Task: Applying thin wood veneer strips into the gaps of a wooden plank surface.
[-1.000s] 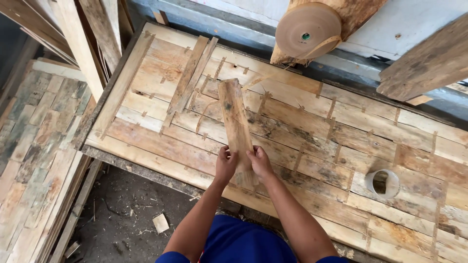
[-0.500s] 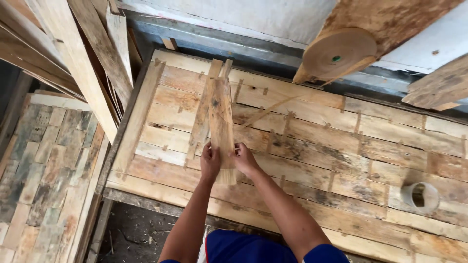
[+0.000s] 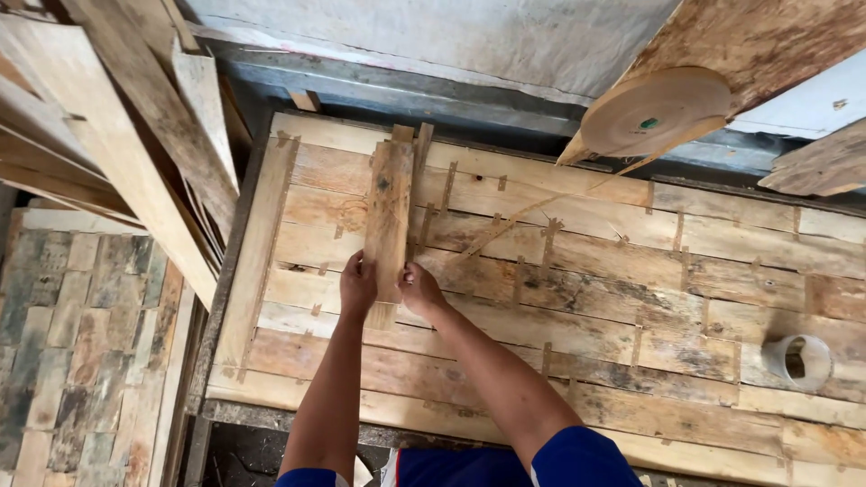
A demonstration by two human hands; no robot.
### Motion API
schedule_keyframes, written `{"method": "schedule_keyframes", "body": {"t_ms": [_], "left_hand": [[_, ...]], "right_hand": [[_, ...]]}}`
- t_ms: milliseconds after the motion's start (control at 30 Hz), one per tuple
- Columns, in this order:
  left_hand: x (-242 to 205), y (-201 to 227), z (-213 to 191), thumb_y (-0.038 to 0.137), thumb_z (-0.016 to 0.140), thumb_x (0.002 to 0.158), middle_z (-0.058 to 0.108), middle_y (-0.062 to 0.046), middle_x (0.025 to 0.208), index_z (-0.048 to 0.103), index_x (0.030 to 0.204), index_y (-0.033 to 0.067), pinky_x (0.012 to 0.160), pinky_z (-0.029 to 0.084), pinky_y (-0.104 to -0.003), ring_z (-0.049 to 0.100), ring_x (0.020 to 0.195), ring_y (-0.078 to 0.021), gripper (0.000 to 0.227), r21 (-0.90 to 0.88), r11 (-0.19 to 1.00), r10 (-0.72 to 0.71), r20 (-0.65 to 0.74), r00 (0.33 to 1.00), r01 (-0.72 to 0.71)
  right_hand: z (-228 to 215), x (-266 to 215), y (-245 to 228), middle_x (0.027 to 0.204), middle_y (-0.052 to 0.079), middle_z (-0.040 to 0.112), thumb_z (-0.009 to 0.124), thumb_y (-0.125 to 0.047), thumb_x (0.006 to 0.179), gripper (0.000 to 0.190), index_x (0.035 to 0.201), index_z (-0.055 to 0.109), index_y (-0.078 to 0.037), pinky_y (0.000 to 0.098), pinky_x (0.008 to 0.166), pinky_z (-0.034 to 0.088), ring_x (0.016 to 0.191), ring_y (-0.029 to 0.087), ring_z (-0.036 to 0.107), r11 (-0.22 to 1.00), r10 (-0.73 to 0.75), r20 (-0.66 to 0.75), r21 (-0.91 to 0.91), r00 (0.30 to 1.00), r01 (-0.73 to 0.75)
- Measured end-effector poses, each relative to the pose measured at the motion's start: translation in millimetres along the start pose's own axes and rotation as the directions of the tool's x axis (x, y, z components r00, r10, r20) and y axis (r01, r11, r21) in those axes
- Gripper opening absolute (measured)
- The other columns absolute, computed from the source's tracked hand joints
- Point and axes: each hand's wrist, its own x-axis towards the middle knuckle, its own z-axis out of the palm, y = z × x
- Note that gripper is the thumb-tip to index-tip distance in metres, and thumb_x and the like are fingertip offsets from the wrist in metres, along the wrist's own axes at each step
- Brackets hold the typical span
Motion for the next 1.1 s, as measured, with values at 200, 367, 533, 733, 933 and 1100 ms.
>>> {"method": "schedule_keyframes", "body": {"t_ms": [200, 367, 533, 733, 933, 1100], "left_hand": [[-11.5, 33.4, 5.7, 0.024, 0.077, 0.076, 0.075, -0.020, 0.103, 0.074, 0.122, 0.0037, 0.071, 0.050, -0.051, 0.070, 0.098, -0.0373, 0.050, 0.718, 0.665, 0.528, -0.256, 0.810, -0.207], [-9.8, 16.4, 55.3, 0.025, 0.071, 0.097, 0.074, -0.013, 0.121, 0.072, 0.121, 0.0132, 0.095, 0.055, -0.043, 0.071, 0.111, -0.0280, 0.027, 0.480, 0.794, 0.456, -0.061, 0.888, -0.374], [-47.8, 72.8, 83.0, 0.027, 0.070, 0.099, 0.074, -0.012, 0.119, 0.070, 0.123, 0.0131, 0.092, 0.058, -0.040, 0.072, 0.107, -0.0254, 0.027, 0.242, 0.919, 0.249, 0.257, 0.934, -0.312], [-71.8, 38.4, 122.0, 0.012, 0.068, 0.092, 0.072, -0.019, 0.107, 0.069, 0.117, 0.0074, 0.084, 0.054, -0.047, 0.069, 0.098, -0.0383, 0.026, 0.419, 0.847, 0.194, 0.330, 0.924, -0.327], [-120.6, 56.9, 120.7, 0.013, 0.067, 0.090, 0.075, -0.018, 0.095, 0.070, 0.108, 0.0043, 0.075, 0.057, -0.044, 0.073, 0.086, -0.0348, 0.021, 0.140, 0.898, 0.318, 0.450, 0.835, -0.418], [-149.2, 49.6, 134.6, 0.013, 0.060, 0.095, 0.076, -0.017, 0.090, 0.072, 0.105, 0.0056, 0.071, 0.056, -0.042, 0.073, 0.082, -0.0335, 0.018, 0.142, 0.942, 0.231, 0.387, 0.893, -0.305]], "right_hand": [[-33.0, -30.5, -5.3, 0.106, 0.008, 0.071, 0.063, -0.029, 0.101, 0.027, 0.115, 0.065, -0.005, 0.0364, 0.069, 0.063, 0.081, 0.018, 0.073, 0.986, 0.069, -0.076, 0.160, 0.995, -0.057], [-79.3, -25.3, 58.0, 0.077, 0.007, 0.068, 0.061, -0.027, 0.106, 0.030, 0.093, 0.068, 0.000, 0.0386, 0.065, 0.054, 0.067, 0.019, 0.062, 0.990, 0.042, -0.309, 0.139, 0.950, 0.002], [-101.8, -33.8, 80.6, 0.072, 0.006, 0.064, 0.050, -0.026, 0.112, 0.036, 0.090, 0.065, -0.001, 0.0404, 0.062, 0.052, 0.062, 0.018, 0.059, 0.975, 0.085, -0.323, 0.222, 0.942, -0.012], [-107.4, -54.1, 97.7, 0.094, 0.001, 0.071, 0.045, -0.025, 0.105, 0.028, 0.118, 0.067, -0.013, 0.0353, 0.073, 0.056, 0.080, 0.013, 0.069, 0.946, 0.159, -0.252, 0.315, 0.954, -0.074], [-118.6, -72.2, 114.0, 0.104, 0.006, 0.073, 0.056, -0.046, 0.107, 0.048, 0.122, 0.069, -0.003, 0.0337, 0.079, 0.058, 0.093, 0.018, 0.072, 0.868, 0.223, -0.226, 0.488, 0.948, -0.088], [-137.2, -105.5, 93.1, 0.111, -0.002, 0.070, 0.065, -0.040, 0.097, 0.037, 0.129, 0.056, -0.023, 0.0326, 0.078, 0.057, 0.097, 0.015, 0.071, 0.840, 0.188, -0.209, 0.540, 0.960, -0.047]]}}
